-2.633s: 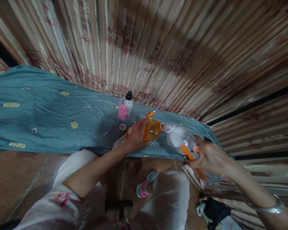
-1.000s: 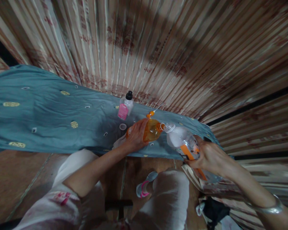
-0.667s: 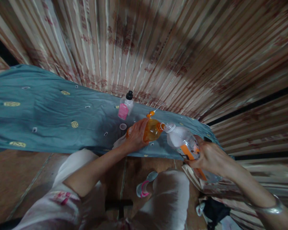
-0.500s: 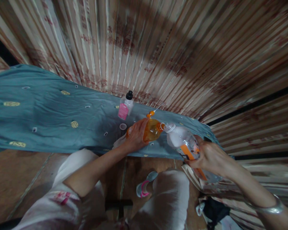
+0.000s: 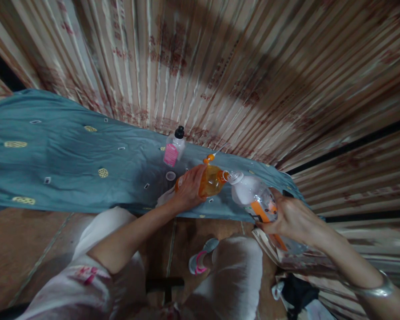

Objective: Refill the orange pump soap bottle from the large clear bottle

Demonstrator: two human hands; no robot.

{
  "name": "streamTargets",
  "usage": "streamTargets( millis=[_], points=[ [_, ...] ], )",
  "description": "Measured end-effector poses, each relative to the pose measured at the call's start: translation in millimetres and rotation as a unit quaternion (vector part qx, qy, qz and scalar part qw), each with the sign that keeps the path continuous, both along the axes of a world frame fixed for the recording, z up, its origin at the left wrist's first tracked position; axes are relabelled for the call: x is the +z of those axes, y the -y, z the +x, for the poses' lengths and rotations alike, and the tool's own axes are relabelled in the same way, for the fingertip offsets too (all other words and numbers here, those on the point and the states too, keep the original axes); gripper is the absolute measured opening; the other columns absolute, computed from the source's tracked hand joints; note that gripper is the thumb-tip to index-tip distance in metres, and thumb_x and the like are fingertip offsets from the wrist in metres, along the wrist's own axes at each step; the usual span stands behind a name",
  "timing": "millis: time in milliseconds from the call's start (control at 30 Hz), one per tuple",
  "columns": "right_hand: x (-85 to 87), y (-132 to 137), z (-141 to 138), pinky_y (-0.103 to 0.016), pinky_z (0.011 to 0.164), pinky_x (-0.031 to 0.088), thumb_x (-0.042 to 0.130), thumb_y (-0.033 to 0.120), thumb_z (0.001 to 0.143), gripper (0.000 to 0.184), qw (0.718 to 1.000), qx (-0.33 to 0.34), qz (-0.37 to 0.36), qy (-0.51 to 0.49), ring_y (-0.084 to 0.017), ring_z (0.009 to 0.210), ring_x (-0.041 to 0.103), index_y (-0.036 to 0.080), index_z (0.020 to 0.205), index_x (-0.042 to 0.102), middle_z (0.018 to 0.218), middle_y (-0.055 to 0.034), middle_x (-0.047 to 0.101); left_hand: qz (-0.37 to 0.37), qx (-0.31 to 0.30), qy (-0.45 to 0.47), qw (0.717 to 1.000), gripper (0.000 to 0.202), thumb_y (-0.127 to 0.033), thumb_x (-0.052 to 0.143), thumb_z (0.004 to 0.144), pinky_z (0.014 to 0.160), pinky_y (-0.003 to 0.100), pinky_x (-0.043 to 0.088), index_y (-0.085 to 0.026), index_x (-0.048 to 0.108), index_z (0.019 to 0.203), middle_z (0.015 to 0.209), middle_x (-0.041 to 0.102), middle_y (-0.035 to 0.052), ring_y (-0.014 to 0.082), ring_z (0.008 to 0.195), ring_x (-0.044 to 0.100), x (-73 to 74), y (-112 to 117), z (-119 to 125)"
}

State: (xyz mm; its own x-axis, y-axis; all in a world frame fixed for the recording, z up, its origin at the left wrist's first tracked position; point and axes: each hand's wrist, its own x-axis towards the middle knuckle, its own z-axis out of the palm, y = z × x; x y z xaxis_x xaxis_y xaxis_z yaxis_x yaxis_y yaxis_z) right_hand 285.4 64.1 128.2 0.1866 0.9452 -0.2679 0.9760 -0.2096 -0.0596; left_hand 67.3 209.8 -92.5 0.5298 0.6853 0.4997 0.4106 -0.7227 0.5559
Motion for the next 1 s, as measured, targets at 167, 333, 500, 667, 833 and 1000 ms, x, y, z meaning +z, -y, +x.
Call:
streamTargets(
  millis=[167, 333, 500, 667, 833, 1000],
  points=[
    [-0.6, -0.6, -0.2, -0.034, 0.064, 0.042, 0.067, 0.042, 0.064, 0.043, 1.0, 0.0, -0.001, 0.001, -0.026, 0.065, 0.067, 0.028, 0.098, 0.046, 0.071, 0.0003, 0.067, 0.005, 0.005, 0.005, 1.0, 0.099, -0.044, 0.08, 0.093, 0.123, 0.062, 0.054, -0.015, 0.028, 0.172, 0.165, 0.057, 0.0278, 0.0435, 0.154, 0.058, -2.3, -1.9, 1.2],
    [-1.3, 0.0, 1.1, -0.034, 0.064, 0.042, 0.068, 0.045, 0.065, 0.043, 1.0, 0.008, 0.002, 0.013, -0.026, 0.064, 0.066, 0.028, 0.098, 0.046, 0.071, -0.0001, 0.067, 0.013, 0.008, 0.0, 1.0, 0.102, -0.044, 0.082, 0.091, 0.124, 0.06, 0.054, -0.014, 0.027, 0.172, 0.165, 0.057, 0.027, 0.0426, 0.155, 0.058, -4.5, -2.0, 1.3],
    [0.7, 0.2, -1.0, -0.034, 0.063, 0.042, 0.069, 0.042, 0.066, 0.042, 1.0, 0.005, 0.003, 0.015, -0.027, 0.064, 0.068, 0.027, 0.099, 0.048, 0.07, 0.0002, 0.067, 0.016, 0.009, 0.002, 1.0, 0.102, -0.05, 0.08, 0.094, 0.125, 0.06, 0.053, -0.012, 0.027, 0.173, 0.165, 0.057, 0.0277, 0.0425, 0.155, 0.057, -3.5, -0.9, 1.0],
    [1.5, -0.7, -2.1, -0.035, 0.065, 0.043, 0.068, 0.042, 0.067, 0.042, 1.0, 0.006, -0.007, 0.007, -0.028, 0.066, 0.069, 0.028, 0.099, 0.046, 0.073, -0.0018, 0.069, 0.017, 0.003, 0.01, 1.0, 0.102, -0.045, 0.08, 0.094, 0.125, 0.061, 0.053, -0.016, 0.023, 0.174, 0.166, 0.056, 0.0264, 0.0419, 0.156, 0.058, -3.2, -0.6, 0.6],
    [-0.7, -0.5, 0.0, -0.035, 0.065, 0.043, 0.067, 0.044, 0.065, 0.046, 1.0, -0.001, -0.008, 0.009, -0.03, 0.068, 0.07, 0.028, 0.101, 0.043, 0.074, -0.0017, 0.068, 0.018, 0.006, 0.0, 1.0, 0.108, -0.039, 0.084, 0.089, 0.125, 0.06, 0.053, -0.013, 0.022, 0.173, 0.166, 0.056, 0.0279, 0.0423, 0.156, 0.057, -3.3, -1.2, 0.4],
    [-2.2, -0.4, 1.0, -0.035, 0.065, 0.042, 0.067, 0.047, 0.064, 0.046, 1.0, -0.003, -0.009, 0.009, -0.03, 0.067, 0.069, 0.029, 0.1, 0.044, 0.072, -0.0009, 0.066, 0.023, 0.011, -0.008, 1.0, 0.108, -0.042, 0.084, 0.089, 0.123, 0.061, 0.055, -0.015, 0.023, 0.175, 0.166, 0.057, 0.0262, 0.0427, 0.155, 0.058, -3.3, -0.9, -0.5]
  ],
)
